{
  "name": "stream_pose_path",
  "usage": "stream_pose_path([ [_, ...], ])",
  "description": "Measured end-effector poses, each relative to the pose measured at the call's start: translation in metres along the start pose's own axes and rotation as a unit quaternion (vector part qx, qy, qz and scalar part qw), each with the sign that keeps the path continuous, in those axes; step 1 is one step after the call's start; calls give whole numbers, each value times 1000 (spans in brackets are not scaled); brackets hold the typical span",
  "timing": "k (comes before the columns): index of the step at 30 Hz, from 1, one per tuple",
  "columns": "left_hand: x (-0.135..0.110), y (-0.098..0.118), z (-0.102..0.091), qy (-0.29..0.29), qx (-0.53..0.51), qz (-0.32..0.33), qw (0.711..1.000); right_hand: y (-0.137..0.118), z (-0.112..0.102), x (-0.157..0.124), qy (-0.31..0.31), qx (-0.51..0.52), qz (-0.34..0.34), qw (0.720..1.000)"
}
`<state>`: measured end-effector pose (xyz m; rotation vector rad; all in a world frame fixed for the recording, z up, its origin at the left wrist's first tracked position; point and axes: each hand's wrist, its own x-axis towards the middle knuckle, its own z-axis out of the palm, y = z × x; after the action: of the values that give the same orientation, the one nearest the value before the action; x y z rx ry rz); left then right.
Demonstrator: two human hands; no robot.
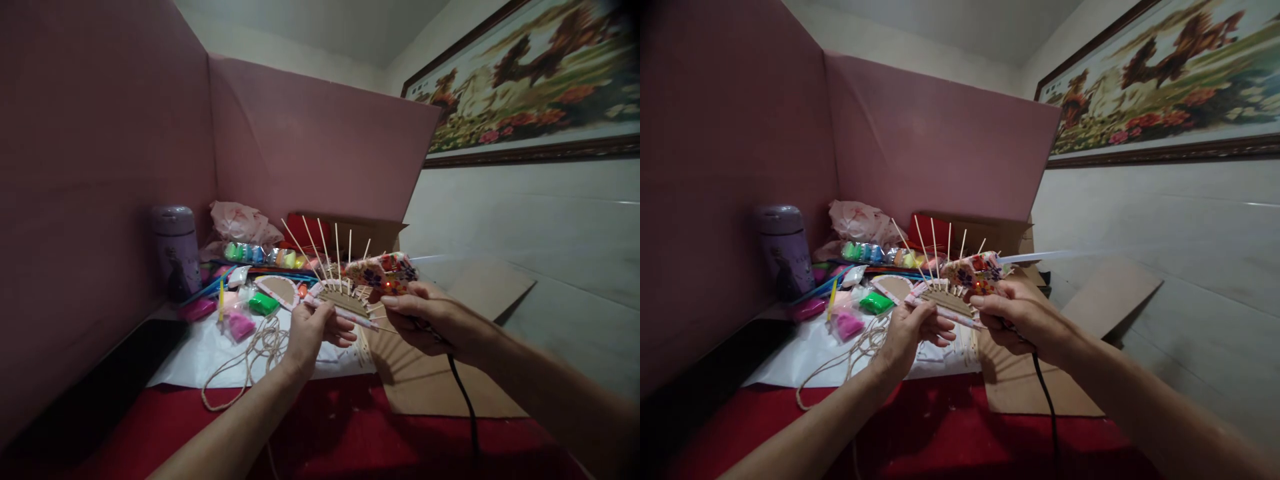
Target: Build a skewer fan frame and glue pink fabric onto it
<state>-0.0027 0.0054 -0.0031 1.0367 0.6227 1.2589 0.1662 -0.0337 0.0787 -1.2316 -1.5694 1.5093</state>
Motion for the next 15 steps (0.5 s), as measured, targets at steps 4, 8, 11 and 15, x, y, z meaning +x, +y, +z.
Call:
stream_pose_path([
  [4,3,-1,-3,32,6,13,999,6,-8,-6,2,-24,4,1000],
  [8,9,1,-6,94,4,40,995,17,-24,-16,16,-96,13,995],
  [11,13,5,-10,150,-8,71,986,29,-40,-21,20,-168,38,985],
  [15,14,12,-13,198,-11,100,975,50,-57,-17,60,-298,-30,952],
])
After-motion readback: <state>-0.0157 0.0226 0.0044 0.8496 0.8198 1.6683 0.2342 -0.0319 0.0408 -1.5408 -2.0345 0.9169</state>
